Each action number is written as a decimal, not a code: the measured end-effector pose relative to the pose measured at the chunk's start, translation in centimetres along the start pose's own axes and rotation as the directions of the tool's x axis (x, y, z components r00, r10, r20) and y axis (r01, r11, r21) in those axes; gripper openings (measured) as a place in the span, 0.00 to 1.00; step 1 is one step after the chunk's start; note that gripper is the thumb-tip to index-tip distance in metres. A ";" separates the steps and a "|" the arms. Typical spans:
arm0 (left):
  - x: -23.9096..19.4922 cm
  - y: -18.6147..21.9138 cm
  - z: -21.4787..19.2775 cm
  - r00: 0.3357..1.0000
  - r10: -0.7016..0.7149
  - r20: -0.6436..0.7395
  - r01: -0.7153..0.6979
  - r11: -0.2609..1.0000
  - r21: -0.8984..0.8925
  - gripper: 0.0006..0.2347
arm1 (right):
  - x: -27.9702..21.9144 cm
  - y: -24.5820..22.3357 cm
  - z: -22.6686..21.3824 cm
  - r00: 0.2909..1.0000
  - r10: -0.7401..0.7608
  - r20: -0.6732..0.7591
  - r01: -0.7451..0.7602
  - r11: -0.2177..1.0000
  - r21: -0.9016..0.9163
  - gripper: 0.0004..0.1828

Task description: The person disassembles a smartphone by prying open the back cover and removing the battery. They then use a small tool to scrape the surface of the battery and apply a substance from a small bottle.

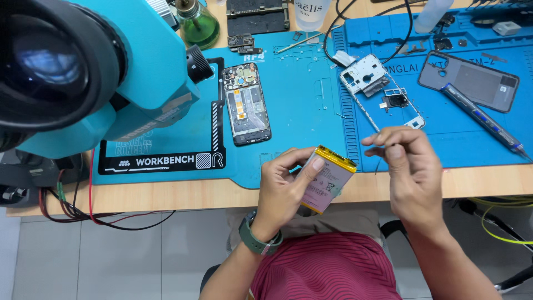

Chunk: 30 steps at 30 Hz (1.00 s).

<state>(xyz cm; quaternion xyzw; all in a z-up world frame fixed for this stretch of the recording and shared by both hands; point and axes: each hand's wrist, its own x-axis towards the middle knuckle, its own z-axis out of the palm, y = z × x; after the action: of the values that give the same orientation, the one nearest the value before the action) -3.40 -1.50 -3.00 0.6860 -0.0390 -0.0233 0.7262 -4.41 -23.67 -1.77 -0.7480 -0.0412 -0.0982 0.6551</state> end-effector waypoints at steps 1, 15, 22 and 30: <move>0.1 -0.1 0.0 1.000 -0.001 -0.005 0.001 1.000 0.002 0.14 | 0.1 0.6 -0.3 1.000 0.000 0.005 0.000 1.000 0.003 0.09; 2.1 0.6 -0.2 0.976 -0.194 0.100 0.192 0.981 0.028 0.15 | 0.3 7.0 -9.6 0.957 -0.284 0.063 0.162 0.340 -0.926 0.07; 6.9 2.5 -2.6 0.914 -0.264 0.308 0.146 0.923 0.356 0.07 | -0.3 8.2 -10.5 0.944 -0.326 0.041 0.171 0.381 -0.909 0.03; 10.3 -1.1 -3.7 0.855 -0.099 0.509 -0.188 0.856 0.482 0.06 | -3.3 11.7 -12.1 0.990 -0.111 -0.084 -0.012 0.534 -0.845 0.06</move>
<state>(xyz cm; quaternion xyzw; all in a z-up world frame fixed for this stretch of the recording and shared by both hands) 7.23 1.24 -4.08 0.8216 -0.2533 -0.1775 0.4788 -6.53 -36.97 -12.30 -0.9616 0.0318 -0.1717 0.2119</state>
